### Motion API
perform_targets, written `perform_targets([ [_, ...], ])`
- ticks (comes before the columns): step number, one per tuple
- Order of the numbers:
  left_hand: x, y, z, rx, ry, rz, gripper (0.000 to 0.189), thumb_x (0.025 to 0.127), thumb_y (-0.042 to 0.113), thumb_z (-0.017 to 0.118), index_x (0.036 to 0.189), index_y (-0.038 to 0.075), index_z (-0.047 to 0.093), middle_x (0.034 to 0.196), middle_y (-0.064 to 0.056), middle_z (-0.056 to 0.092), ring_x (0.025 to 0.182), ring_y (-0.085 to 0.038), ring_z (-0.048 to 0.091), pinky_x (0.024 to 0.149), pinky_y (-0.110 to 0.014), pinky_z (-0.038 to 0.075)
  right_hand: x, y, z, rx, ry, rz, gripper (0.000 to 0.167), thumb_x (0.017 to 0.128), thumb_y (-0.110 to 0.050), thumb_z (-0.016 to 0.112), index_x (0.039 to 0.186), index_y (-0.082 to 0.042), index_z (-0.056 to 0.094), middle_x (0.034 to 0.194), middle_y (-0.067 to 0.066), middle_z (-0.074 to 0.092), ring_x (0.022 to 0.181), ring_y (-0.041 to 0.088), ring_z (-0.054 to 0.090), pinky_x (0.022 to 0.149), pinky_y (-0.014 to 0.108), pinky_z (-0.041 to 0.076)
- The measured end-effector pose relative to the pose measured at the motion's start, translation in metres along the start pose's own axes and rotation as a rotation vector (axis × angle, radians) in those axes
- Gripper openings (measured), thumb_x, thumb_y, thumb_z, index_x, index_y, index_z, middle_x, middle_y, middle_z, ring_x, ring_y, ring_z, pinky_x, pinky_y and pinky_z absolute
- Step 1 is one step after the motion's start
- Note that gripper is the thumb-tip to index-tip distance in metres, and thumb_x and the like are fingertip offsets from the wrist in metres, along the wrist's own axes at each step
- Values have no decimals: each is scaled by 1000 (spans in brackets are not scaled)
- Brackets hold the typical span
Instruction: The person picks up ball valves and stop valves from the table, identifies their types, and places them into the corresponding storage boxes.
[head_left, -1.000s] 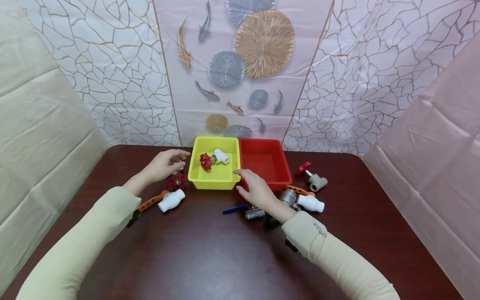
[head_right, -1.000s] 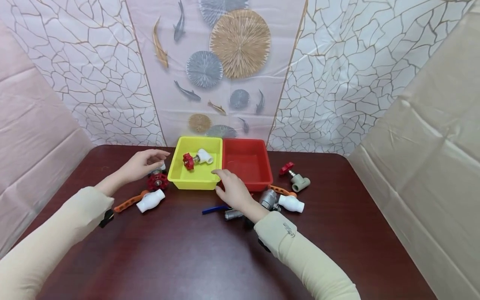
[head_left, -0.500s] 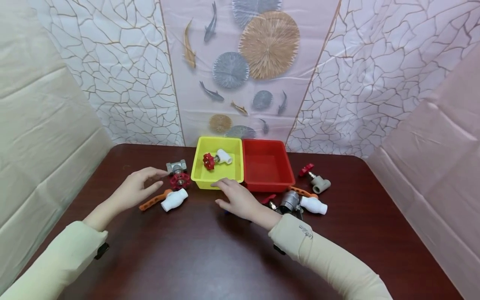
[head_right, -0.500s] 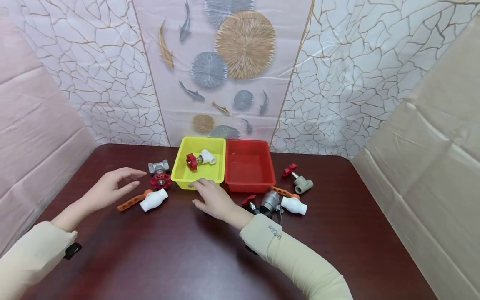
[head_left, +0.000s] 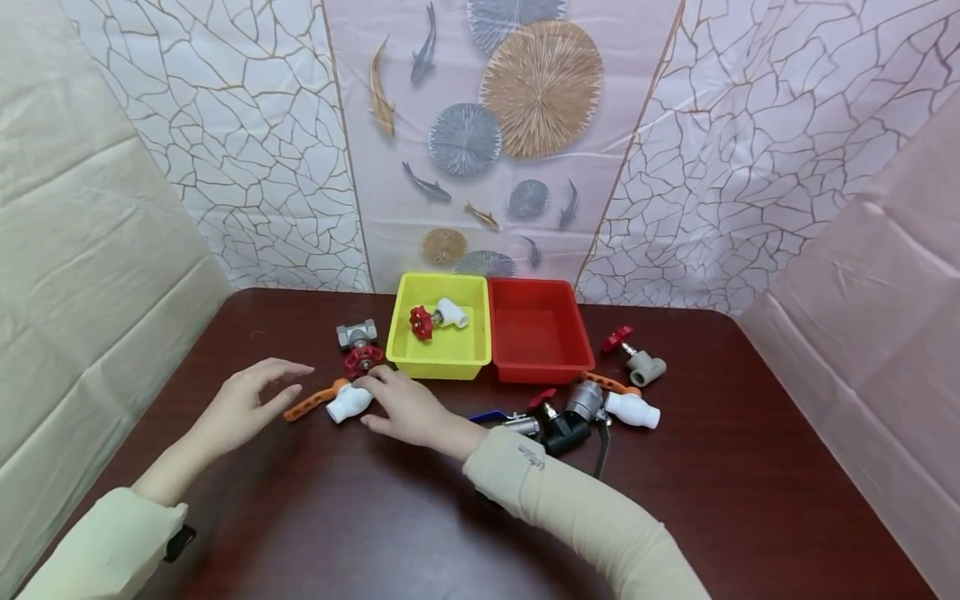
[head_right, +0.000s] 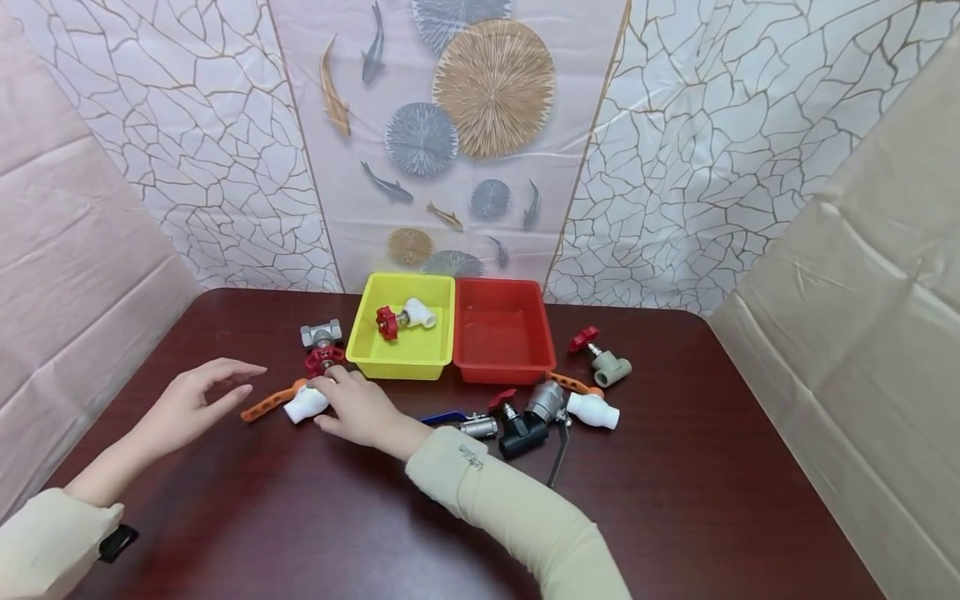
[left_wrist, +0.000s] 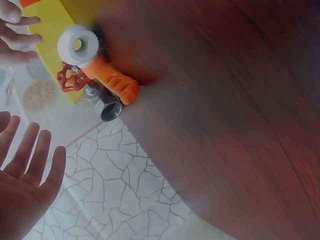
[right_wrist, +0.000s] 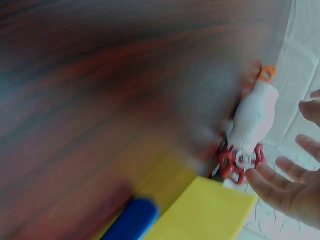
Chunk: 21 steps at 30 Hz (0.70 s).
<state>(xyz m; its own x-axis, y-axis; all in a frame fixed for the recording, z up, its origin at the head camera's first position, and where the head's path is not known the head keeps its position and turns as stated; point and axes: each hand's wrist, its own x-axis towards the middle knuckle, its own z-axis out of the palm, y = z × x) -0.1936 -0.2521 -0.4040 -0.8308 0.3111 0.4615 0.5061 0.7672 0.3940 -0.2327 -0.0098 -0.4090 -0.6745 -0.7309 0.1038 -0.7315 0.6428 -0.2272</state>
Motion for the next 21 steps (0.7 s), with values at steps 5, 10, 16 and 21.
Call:
perform_targets([
  [5,-6,0,-3,16,11,-39,27,85,7,66,112,8,66,108,-8,67,94,-24,62,74,-45,50,21,-16,12,-96,-21,57,50,89,-35,63,136,-23,48,126,5,50,103,20,52,77,28,49],
  [10,-14,-5,-8,26,20,-74,30,87,10,66,117,8,63,120,-13,60,104,-29,59,77,-48,49,32,-23,21,-136,-43,99,50,90,-35,61,137,-27,47,128,4,50,107,21,49,77,30,48],
  [16,-22,-20,-17,36,68,-116,35,86,13,67,120,9,61,120,-12,60,103,-28,56,77,-23,45,36,-21,28,-171,-38,120,43,90,-33,60,133,-27,52,124,2,53,101,21,49,73,29,44],
  [21,-27,-31,-24,25,72,-195,41,85,18,69,123,5,58,121,-16,58,105,-31,54,77,-18,42,40,-20,31,-170,-68,121,43,90,-35,60,131,-26,52,123,2,53,99,22,52,74,30,46],
])
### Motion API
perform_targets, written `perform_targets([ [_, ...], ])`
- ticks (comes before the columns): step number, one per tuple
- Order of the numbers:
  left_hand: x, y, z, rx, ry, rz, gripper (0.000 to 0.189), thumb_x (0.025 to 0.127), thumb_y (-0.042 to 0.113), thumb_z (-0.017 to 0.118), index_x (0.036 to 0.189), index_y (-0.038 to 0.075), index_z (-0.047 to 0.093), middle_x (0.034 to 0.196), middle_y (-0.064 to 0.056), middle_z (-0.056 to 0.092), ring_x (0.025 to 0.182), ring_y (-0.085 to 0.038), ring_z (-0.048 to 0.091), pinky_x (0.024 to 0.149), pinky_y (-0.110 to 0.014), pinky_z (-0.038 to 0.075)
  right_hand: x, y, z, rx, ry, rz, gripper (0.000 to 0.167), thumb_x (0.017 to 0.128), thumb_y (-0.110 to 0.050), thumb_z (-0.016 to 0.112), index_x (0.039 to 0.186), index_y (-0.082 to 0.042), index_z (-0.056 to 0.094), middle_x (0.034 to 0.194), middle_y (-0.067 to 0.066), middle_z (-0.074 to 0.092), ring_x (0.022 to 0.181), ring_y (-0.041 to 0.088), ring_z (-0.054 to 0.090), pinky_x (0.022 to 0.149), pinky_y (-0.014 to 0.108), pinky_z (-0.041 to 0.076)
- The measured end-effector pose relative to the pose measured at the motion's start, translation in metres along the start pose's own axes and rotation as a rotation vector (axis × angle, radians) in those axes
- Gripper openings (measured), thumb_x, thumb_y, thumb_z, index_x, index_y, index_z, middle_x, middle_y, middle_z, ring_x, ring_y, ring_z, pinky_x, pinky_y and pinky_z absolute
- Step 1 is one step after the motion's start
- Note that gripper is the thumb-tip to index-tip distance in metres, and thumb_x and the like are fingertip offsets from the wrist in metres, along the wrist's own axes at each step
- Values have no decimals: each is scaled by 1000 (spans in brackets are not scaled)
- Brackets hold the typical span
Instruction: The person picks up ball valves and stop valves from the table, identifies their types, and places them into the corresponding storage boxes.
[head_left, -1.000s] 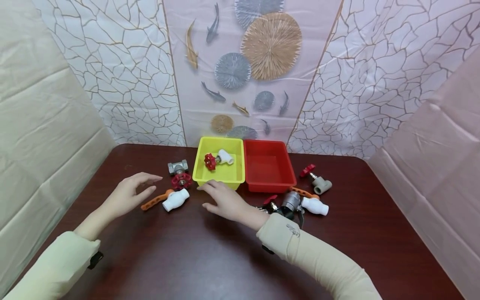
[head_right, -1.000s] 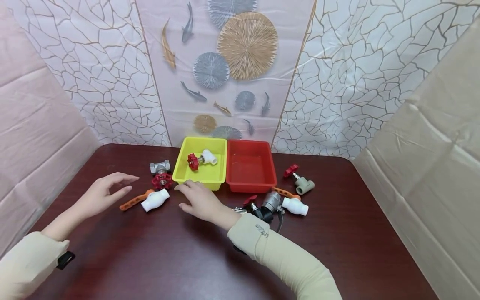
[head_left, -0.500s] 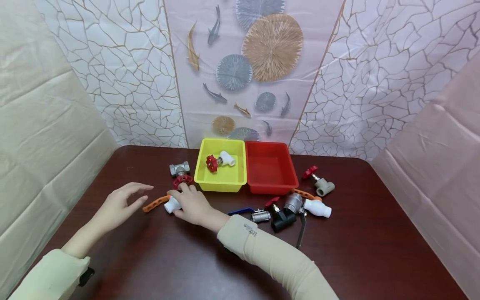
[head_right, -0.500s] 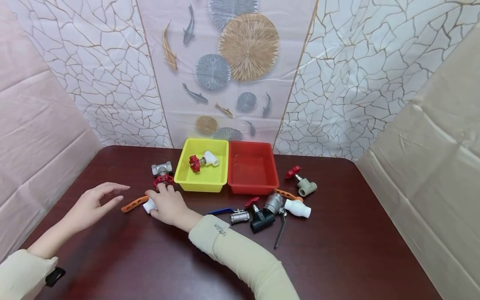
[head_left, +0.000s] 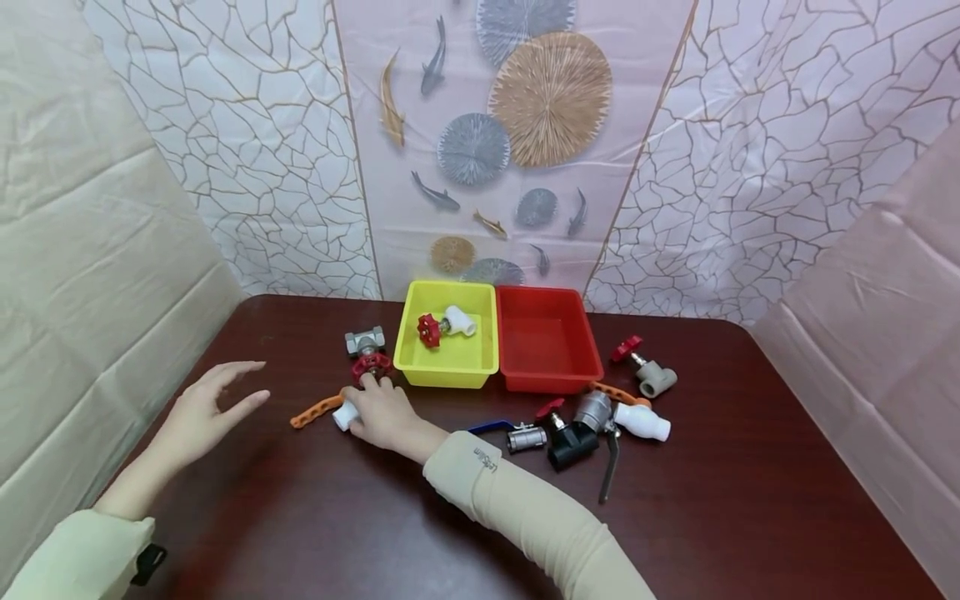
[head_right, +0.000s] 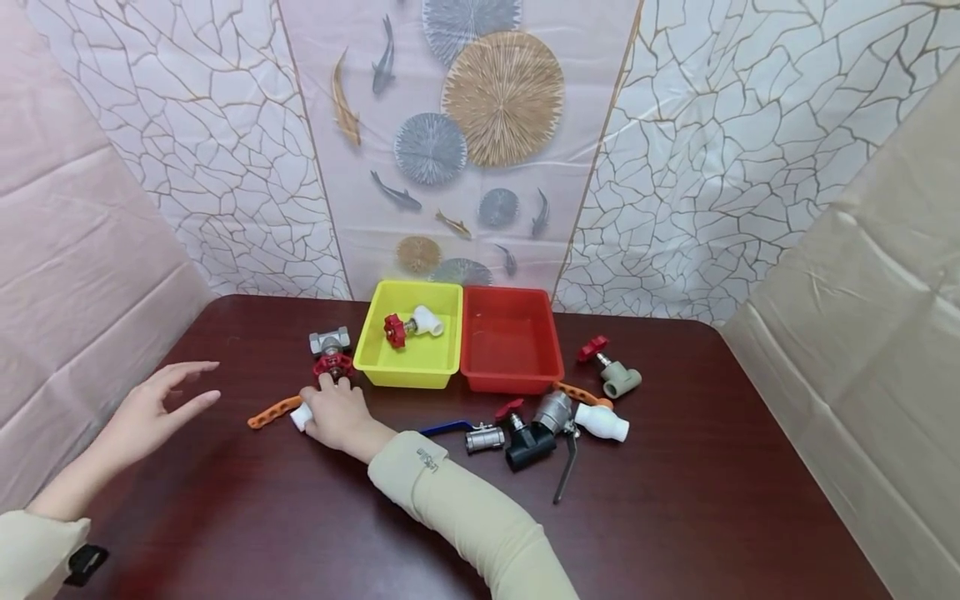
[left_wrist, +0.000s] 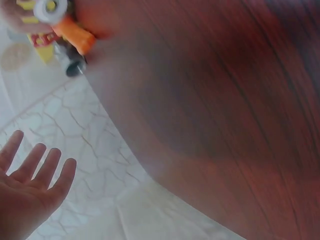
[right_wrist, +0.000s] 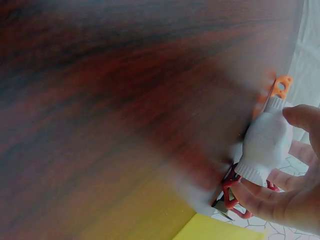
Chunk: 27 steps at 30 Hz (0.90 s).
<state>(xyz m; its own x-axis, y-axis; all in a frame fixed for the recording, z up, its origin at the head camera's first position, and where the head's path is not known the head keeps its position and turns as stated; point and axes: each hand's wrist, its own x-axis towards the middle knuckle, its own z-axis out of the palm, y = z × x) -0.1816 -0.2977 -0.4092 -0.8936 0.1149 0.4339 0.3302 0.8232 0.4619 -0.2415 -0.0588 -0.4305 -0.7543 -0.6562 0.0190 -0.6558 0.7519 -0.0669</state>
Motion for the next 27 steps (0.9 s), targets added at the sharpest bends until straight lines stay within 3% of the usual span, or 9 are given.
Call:
perform_targets([
  [4,0,-8,-4,-15,9,-46,42,85,22,69,122,4,58,120,-17,59,102,-33,53,75,-8,38,-1,-1,3,-13,-47,-8,46,90,-42,59,132,-26,49,125,2,51,104,23,51,78,32,47],
  [13,-4,-17,-3,-24,-11,-84,42,87,23,67,123,3,58,121,-20,58,104,-37,54,74,-12,41,5,-8,6,-20,-82,36,54,89,-52,55,138,-30,45,129,2,50,111,23,45,88,37,41],
  [20,-2,-14,-1,-15,-28,-87,43,88,25,66,124,3,57,121,-20,57,106,-38,55,81,-43,46,12,-16,11,-78,-57,75,54,88,-57,54,135,-32,45,124,1,53,113,22,46,88,38,42],
  [22,-2,-13,-1,-20,-38,-85,43,88,24,66,124,4,57,120,-20,58,106,-37,56,81,-45,46,15,-19,12,-96,-54,90,54,87,-58,54,134,-32,45,123,1,54,113,21,47,89,38,42],
  [24,-2,-12,0,-13,-40,-82,41,87,25,67,123,5,59,118,-18,60,104,-30,57,80,-39,48,17,-22,14,-106,-65,106,55,87,-57,55,135,-33,45,122,1,53,114,21,46,89,38,42],
  [27,-2,-12,1,-14,-38,-68,37,87,24,67,119,7,62,114,-16,63,100,-2,54,78,-26,49,20,-23,16,-106,-84,125,54,86,-56,57,134,-33,46,120,2,53,113,20,45,88,37,42],
])
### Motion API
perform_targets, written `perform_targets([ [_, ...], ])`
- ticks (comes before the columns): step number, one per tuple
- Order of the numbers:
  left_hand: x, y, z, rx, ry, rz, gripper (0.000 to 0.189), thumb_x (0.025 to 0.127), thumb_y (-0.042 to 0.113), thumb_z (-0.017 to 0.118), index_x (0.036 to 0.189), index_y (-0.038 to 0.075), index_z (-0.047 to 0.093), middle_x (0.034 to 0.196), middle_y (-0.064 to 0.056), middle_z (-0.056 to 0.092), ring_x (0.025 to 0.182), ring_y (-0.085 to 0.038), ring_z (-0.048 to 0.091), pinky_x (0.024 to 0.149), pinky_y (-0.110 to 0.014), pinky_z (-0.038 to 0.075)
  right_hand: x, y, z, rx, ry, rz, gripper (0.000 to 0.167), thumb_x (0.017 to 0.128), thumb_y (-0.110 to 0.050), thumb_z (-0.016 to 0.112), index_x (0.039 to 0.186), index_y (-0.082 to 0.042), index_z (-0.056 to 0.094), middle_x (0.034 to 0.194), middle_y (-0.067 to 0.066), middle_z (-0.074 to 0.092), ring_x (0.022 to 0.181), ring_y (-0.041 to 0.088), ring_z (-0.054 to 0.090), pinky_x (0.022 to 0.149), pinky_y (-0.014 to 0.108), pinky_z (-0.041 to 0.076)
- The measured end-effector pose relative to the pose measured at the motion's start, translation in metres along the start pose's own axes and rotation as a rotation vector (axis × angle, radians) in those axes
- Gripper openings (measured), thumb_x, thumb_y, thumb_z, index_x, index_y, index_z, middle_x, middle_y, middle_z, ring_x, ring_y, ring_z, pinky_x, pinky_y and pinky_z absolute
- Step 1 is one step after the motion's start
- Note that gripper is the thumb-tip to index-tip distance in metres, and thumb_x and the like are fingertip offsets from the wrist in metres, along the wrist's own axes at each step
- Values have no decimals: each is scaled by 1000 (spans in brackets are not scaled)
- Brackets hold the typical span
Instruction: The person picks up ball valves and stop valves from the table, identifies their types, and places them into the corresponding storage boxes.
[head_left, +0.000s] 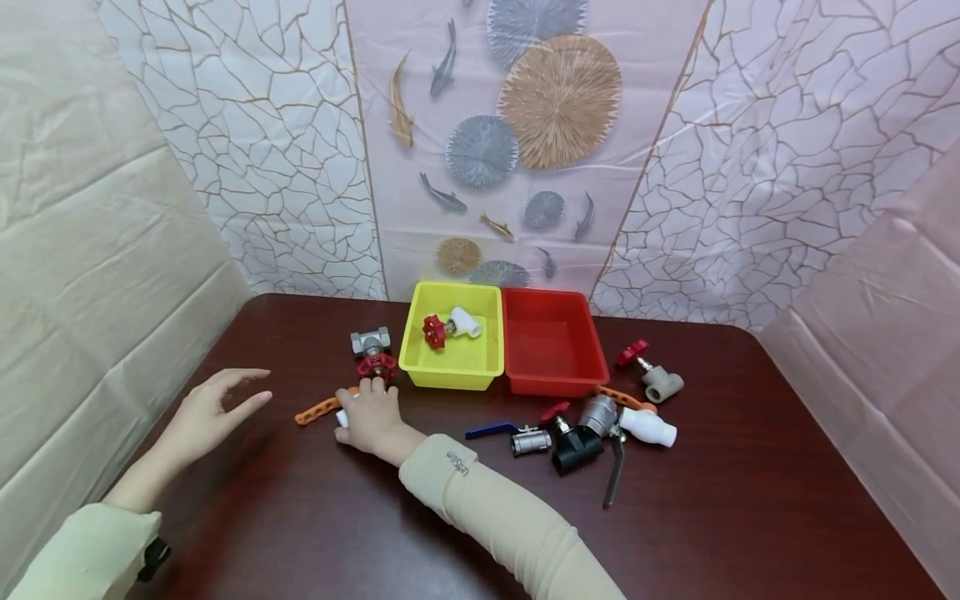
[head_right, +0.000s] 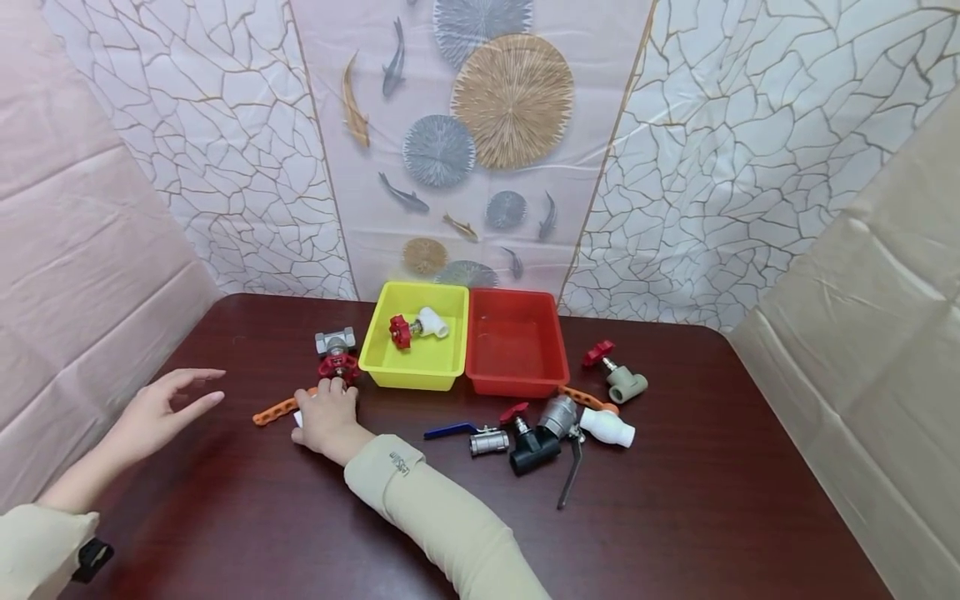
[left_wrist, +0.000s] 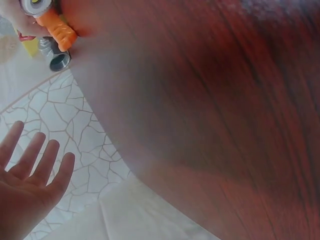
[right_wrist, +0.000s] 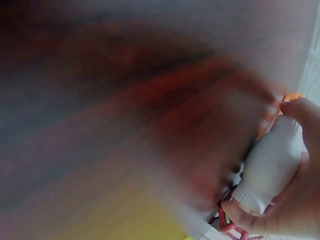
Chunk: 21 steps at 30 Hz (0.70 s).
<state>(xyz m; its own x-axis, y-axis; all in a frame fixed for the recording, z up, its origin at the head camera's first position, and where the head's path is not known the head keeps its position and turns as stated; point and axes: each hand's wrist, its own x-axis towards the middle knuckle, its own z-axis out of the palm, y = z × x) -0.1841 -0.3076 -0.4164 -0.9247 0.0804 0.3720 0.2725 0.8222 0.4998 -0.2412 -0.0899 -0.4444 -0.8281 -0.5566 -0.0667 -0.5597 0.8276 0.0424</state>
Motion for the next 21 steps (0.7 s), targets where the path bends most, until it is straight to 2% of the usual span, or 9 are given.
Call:
perform_targets([
  [3,-1,0,0,-3,8,10,34,87,24,68,116,8,64,112,-15,64,96,18,41,77,-19,47,1,-1,0,8,-15,8,55,84,-54,61,131,-32,47,116,4,52,109,21,46,86,35,43],
  [5,-2,-1,0,-4,11,12,33,87,23,68,116,8,64,112,-14,64,95,22,38,77,-17,47,2,-1,0,14,-20,10,55,82,-54,63,129,-30,47,113,4,53,105,20,48,84,34,43],
  [8,-2,-1,0,-1,7,13,32,87,22,68,115,8,64,111,-14,64,96,9,50,78,-20,48,1,-2,0,23,-31,15,56,82,-55,63,128,-29,46,112,4,53,102,19,50,83,34,43],
  [10,-2,-1,1,7,-3,17,31,87,21,67,114,7,64,111,-14,64,98,-6,57,79,-27,51,1,-1,1,35,-32,14,56,82,-55,63,128,-28,46,112,4,53,100,18,50,83,34,43],
  [13,-2,1,3,9,-20,24,31,88,20,66,115,5,64,112,-16,63,100,-30,59,80,-44,52,0,1,2,53,-34,-7,56,82,-55,63,128,-27,46,111,4,52,100,18,50,82,34,42],
  [16,-2,2,3,0,-28,22,32,88,18,65,116,3,62,113,-18,62,101,-35,59,81,-52,49,1,5,3,77,-24,-49,54,82,-53,64,127,-26,47,110,4,53,98,18,50,80,33,42],
  [21,-4,1,1,-10,-27,11,34,90,18,64,120,4,60,116,-18,61,100,-33,58,81,-52,49,-3,13,2,114,6,-120,52,82,-49,66,126,-26,49,109,3,54,95,17,50,77,30,41],
])
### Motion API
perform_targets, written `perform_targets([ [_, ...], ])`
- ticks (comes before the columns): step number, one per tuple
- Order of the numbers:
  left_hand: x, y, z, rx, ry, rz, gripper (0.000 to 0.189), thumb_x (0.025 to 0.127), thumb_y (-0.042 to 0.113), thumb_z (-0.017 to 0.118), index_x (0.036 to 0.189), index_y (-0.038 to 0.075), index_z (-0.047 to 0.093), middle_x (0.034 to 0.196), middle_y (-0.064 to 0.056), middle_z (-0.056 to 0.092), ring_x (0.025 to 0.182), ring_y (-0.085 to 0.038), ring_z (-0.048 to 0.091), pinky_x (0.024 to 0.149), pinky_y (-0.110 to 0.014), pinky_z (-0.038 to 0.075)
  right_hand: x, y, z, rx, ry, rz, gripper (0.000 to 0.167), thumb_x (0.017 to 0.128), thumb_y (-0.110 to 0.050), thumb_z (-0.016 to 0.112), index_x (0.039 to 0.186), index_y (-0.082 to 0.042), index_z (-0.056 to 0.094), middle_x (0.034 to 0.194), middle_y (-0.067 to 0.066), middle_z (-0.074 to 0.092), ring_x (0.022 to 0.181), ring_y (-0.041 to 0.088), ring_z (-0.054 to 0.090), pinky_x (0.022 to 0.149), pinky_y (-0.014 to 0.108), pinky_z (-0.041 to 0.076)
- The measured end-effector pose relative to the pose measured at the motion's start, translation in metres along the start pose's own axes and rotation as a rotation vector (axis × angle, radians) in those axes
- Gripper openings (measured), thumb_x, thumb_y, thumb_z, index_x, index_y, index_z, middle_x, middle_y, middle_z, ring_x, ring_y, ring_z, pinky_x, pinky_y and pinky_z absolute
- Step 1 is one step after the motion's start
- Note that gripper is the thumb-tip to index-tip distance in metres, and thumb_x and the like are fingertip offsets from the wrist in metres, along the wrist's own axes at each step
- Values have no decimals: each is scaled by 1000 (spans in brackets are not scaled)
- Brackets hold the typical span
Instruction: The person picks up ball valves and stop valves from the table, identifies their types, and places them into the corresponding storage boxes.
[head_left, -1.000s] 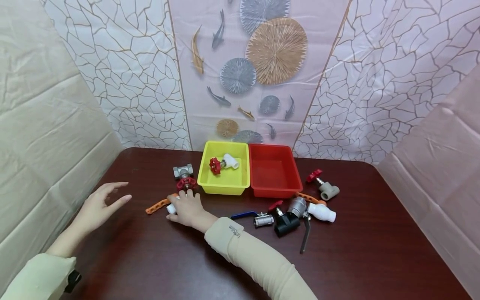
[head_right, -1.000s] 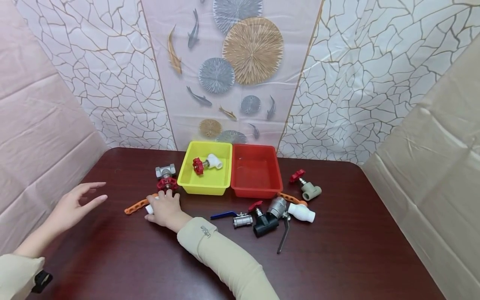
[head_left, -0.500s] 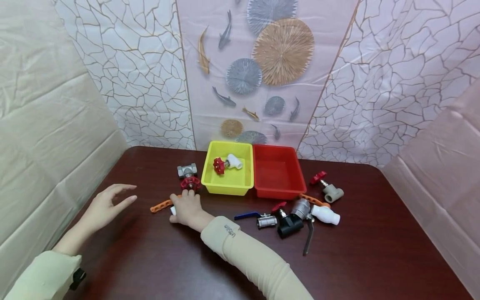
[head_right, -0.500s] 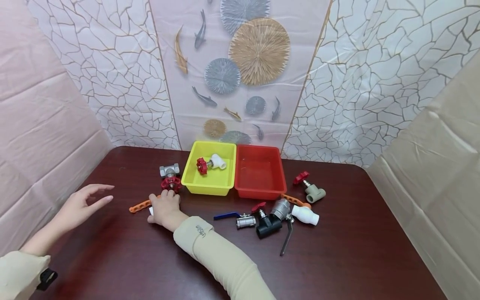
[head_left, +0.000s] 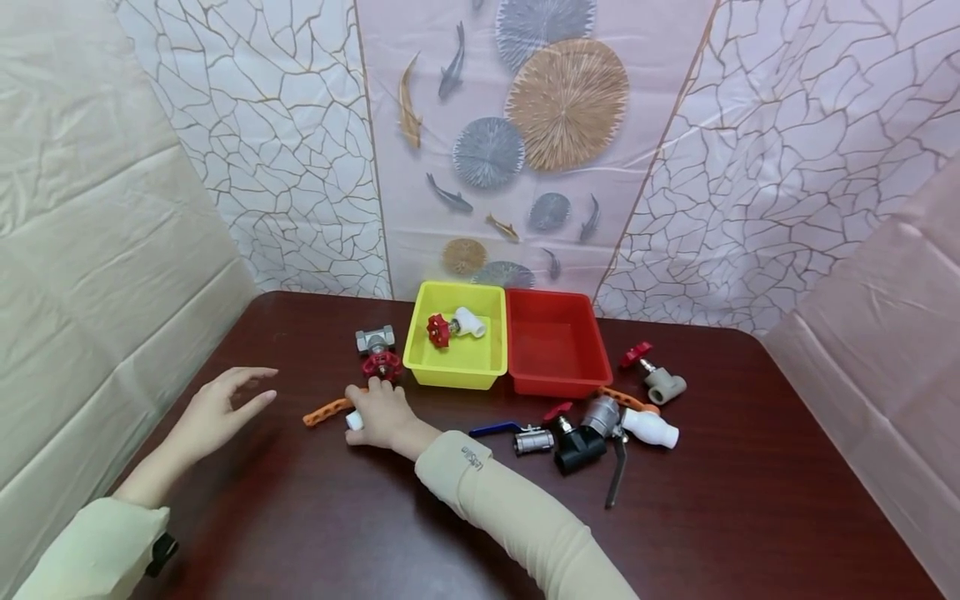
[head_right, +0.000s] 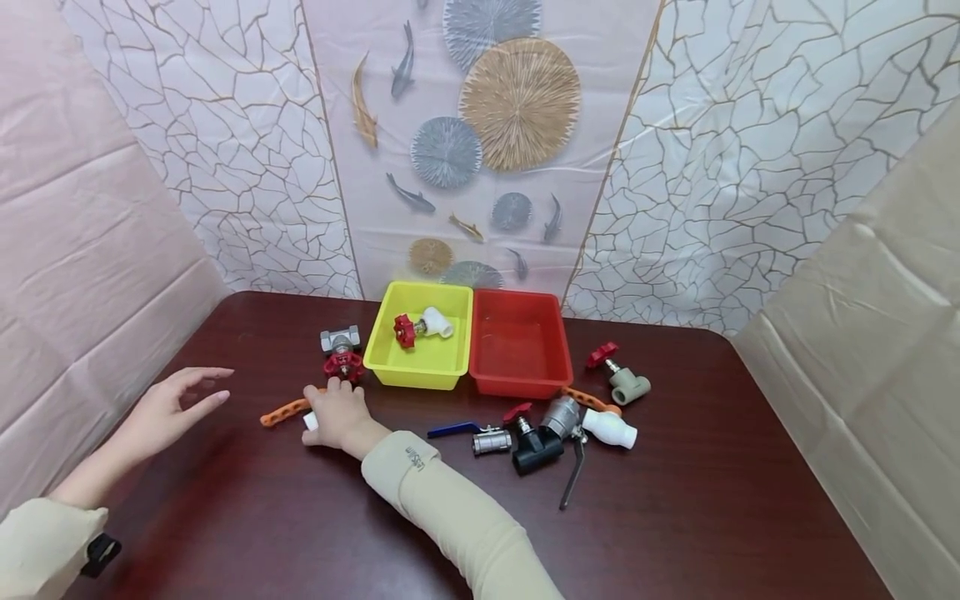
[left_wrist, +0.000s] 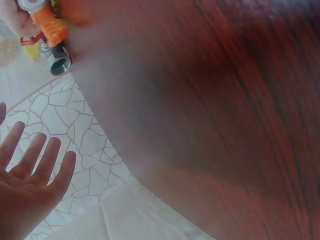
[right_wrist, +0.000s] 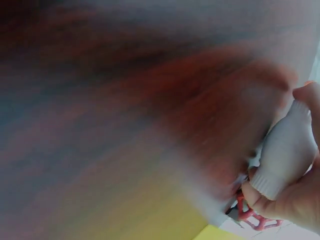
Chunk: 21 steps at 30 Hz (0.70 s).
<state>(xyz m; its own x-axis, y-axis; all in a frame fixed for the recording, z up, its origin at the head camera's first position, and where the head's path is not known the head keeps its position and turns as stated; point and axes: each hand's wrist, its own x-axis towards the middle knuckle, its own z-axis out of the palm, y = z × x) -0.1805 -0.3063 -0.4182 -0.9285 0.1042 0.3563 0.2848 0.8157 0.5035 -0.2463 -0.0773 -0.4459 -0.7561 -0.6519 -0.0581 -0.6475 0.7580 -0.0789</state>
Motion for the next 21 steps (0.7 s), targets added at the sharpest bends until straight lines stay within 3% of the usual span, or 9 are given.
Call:
perform_targets([
  [4,1,0,-1,7,12,-2,33,91,21,62,120,6,61,116,-17,62,97,-17,58,78,-44,52,-10,1,-4,2,12,-78,53,83,-47,65,129,-26,48,110,3,54,91,16,50,72,28,39],
  [7,5,2,-1,7,13,2,32,92,21,61,120,5,61,115,-17,62,97,-19,59,77,-42,52,-20,1,-9,-16,24,-122,54,83,-47,65,130,-26,47,109,2,53,90,15,49,68,27,38],
  [9,8,5,0,-4,0,5,32,92,21,60,120,4,60,116,-19,61,100,-30,59,79,-46,52,-27,4,-11,-21,38,-141,54,83,-47,65,129,-26,48,108,2,53,90,15,48,67,26,36],
  [13,12,10,2,-22,-29,17,33,93,20,59,121,2,59,114,-21,61,101,-37,59,80,-54,49,-43,15,-18,-26,68,-173,54,83,-47,66,128,-23,50,105,3,55,89,16,51,65,25,40],
  [17,11,11,3,-7,-32,32,33,92,19,60,120,2,60,112,-21,62,98,-35,60,79,-49,51,-52,29,-29,-30,74,-183,55,83,-49,66,128,-21,52,103,4,58,86,15,54,63,23,43],
  [21,12,14,5,-8,-19,40,32,91,17,62,119,3,60,112,-18,63,96,-21,60,78,-47,51,-59,42,-42,-7,102,-171,55,82,-48,67,127,-20,54,100,4,58,83,13,52,61,20,41],
])
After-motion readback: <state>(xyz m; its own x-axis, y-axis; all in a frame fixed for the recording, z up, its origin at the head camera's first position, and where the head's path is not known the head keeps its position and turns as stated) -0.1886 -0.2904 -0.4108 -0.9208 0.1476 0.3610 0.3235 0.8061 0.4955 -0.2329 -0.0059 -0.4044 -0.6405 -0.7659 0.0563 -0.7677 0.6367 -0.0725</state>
